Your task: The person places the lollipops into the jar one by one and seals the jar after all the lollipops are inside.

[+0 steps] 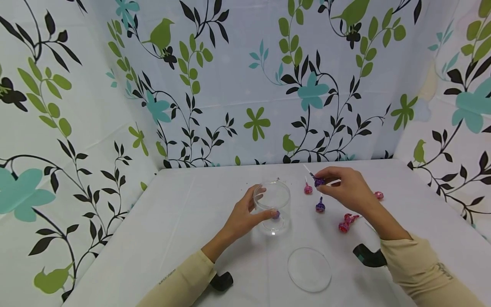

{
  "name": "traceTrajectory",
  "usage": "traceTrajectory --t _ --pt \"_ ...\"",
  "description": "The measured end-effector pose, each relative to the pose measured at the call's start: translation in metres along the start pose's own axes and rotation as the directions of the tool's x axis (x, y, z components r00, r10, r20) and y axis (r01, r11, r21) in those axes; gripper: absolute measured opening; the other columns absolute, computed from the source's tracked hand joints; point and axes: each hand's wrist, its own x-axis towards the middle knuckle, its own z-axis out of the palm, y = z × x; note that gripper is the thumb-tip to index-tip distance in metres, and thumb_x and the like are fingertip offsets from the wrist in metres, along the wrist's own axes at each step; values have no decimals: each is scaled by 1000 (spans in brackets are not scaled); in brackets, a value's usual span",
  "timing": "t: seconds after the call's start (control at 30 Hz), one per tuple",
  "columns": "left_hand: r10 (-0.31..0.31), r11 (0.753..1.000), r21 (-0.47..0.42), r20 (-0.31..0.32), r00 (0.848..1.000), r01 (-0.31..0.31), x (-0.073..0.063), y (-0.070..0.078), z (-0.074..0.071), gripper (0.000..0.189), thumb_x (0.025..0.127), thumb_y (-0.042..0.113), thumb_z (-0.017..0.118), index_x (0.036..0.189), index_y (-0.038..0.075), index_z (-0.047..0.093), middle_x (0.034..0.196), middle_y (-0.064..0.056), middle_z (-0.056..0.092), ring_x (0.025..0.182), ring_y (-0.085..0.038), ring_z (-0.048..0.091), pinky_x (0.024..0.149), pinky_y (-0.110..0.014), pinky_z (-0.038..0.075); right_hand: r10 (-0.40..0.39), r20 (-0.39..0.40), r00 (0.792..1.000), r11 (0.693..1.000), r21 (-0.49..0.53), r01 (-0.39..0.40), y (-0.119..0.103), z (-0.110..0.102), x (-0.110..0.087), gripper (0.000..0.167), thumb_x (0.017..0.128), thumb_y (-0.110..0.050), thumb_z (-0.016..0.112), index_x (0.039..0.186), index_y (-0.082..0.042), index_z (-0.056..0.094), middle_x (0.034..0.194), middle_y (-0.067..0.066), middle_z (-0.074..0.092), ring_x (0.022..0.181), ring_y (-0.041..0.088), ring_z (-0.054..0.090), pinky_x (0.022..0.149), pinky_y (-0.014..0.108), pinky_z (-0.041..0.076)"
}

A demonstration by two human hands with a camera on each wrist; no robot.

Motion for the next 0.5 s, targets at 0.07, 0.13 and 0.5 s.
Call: traceTrajectory --t 0.07,0.13,0.5 --pt "-4 1000 1 -1 1000 4 0 0 0 92 87 54 80 162 27 33 155 3 49 143 -26 46 113 -46 40 -20 -8 1000 1000 0 20 -2 2 1 31 96 -12 77 125 -2 72 116 15 71 104 37 70 78 29 61" --pt "-5 1000 4 -1 1000 5 0 0 0 92 87 54 80 162 27 33 155 4 49 143 -27 46 113 -47 41 -48 -15 999 999 -3 48 -4 5 1 31 95 -12 77 124 -2 73 116 14 72 105 34 69 82 25 59" --pt "-19 1000 14 -3 1000 19 1 0 0 94 86 56 81 162 28 33 156 5 48 144 -26 46 113 -47 41 -87 -3 996 996 2 87 -20 17 5 31 94 -12 79 123 -3 73 115 11 73 106 33 68 90 45 59"
